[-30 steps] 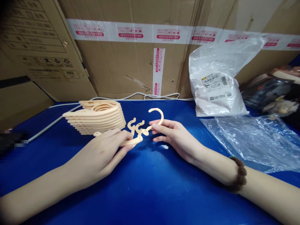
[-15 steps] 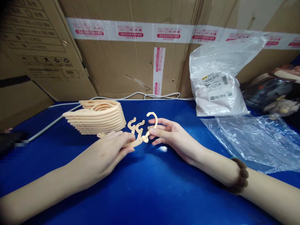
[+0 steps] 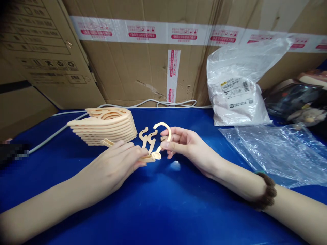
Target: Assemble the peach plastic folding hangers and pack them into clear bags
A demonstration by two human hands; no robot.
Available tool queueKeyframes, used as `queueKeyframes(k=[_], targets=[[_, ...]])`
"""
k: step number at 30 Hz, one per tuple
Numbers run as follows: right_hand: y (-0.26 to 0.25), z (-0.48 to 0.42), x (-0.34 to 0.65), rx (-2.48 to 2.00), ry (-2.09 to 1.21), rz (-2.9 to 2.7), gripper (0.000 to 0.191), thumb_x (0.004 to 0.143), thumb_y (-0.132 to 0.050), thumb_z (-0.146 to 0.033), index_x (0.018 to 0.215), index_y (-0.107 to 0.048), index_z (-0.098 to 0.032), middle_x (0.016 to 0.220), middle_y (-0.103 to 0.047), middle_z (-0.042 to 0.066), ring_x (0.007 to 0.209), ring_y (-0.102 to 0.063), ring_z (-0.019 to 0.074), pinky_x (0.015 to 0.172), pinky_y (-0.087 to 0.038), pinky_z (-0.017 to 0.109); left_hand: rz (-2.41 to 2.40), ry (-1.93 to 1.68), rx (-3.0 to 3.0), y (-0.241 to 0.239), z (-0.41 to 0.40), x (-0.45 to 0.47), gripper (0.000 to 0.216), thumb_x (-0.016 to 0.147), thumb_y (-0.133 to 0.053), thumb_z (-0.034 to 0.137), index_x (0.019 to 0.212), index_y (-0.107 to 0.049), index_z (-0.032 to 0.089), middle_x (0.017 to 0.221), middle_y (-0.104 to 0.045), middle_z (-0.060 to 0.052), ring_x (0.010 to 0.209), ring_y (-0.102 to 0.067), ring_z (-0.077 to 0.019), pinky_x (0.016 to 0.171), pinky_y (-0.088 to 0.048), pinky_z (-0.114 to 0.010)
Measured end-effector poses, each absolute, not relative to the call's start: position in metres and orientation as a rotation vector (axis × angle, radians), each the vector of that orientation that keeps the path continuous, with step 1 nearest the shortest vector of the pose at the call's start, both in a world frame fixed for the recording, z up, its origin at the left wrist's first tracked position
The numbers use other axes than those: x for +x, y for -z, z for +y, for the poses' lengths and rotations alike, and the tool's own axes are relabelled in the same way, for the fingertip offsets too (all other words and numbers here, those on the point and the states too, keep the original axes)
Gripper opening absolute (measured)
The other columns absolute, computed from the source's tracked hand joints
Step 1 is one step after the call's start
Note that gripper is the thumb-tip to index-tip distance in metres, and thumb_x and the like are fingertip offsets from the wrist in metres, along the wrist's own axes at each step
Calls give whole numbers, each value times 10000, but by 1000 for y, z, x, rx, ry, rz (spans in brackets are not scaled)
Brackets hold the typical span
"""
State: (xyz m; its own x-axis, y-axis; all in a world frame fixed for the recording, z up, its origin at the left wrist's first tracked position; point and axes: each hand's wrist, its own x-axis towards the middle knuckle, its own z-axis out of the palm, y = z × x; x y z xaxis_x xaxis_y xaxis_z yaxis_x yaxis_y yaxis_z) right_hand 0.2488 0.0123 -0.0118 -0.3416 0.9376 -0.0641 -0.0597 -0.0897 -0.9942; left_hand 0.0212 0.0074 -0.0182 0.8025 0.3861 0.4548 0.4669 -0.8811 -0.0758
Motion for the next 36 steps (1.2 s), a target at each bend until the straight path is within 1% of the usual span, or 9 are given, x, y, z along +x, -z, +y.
queueKeyframes(k=[3, 7, 10, 14, 19, 24, 31, 36], targets=[[11, 13, 250, -1009, -1577, -1361, 369, 761, -781, -247, 1095, -643, -175, 786, -654, -25, 644, -567, 80, 656, -472, 238, -718, 693, -2864, 18, 5, 22, 124, 998, -381, 122, 1002, -500, 153, 811, -606, -21, 700, -537, -190, 652, -397, -302], [13, 13, 251, -964, -1615, -1331, 510, 775, -775, -233, 1255, -603, -213, 820, -671, -24, 685, -581, 76, 671, -472, 219, -818, 710, -2971, 19, 3, 23, 103, 1020, -358, 177, 1026, -460, 172, 890, -642, -24, 724, -588, -180, 659, -439, -295], [15, 13, 251, -917, -1630, -1334, 558, 780, -773, -226, 1299, -573, -263, 833, -677, -34, 672, -581, 72, 679, -474, 222, -865, 677, -3039, 20, 2, 23, 110, 1028, -334, 189, 1031, -445, 188, 911, -651, -20, 759, -621, -179, 672, -456, -292], [17, 14, 251, -891, -1665, -1324, 617, 790, -758, -216, 1352, -521, -307, 816, -669, -43, 666, -583, 79, 684, -475, 234, -921, 661, -3084, 19, 1, 23, 122, 1033, -315, 215, 1045, -435, 199, 910, -654, -21, 756, -634, -179, 663, -466, -288], [17, 14, 253, -920, -1645, -1360, 614, 794, -751, -242, 1357, -512, -295, 816, -667, -34, 664, -574, 95, 676, -472, 256, -962, 611, -3113, 20, 1, 22, 142, 1035, -311, 238, 1087, -439, 203, 925, -658, -23, 761, -636, -191, 648, -477, -296], [17, 15, 253, -914, -1572, -1446, 604, 814, -733, -247, 1366, -491, -287, 813, -671, -30, 667, -562, 98, 670, -460, 257, -886, 635, -3099, 21, 3, 20, 148, 1035, -315, 213, 1090, -451, 192, 993, -667, -42, 856, -655, -198, 719, -485, -311], [16, 12, 252, -971, -1471, -1499, 596, 824, -719, -243, 1370, -485, -278, 793, -663, -32, 701, -586, 118, 668, -470, 274, -854, 618, -3053, 20, 3, 20, 171, 1033, -314, 201, 1042, -484, 181, 949, -683, -45, 810, -658, -194, 695, -470, -299], [15, 13, 252, -984, -1420, -1542, 596, 846, -682, -214, 1391, -446, -262, 802, -673, -26, 717, -596, 120, 670, -470, 270, -845, 594, -3012, 20, 3, 21, 155, 1021, -344, 180, 1054, -495, 175, 898, -672, -26, 751, -638, -192, 651, -454, -297]])
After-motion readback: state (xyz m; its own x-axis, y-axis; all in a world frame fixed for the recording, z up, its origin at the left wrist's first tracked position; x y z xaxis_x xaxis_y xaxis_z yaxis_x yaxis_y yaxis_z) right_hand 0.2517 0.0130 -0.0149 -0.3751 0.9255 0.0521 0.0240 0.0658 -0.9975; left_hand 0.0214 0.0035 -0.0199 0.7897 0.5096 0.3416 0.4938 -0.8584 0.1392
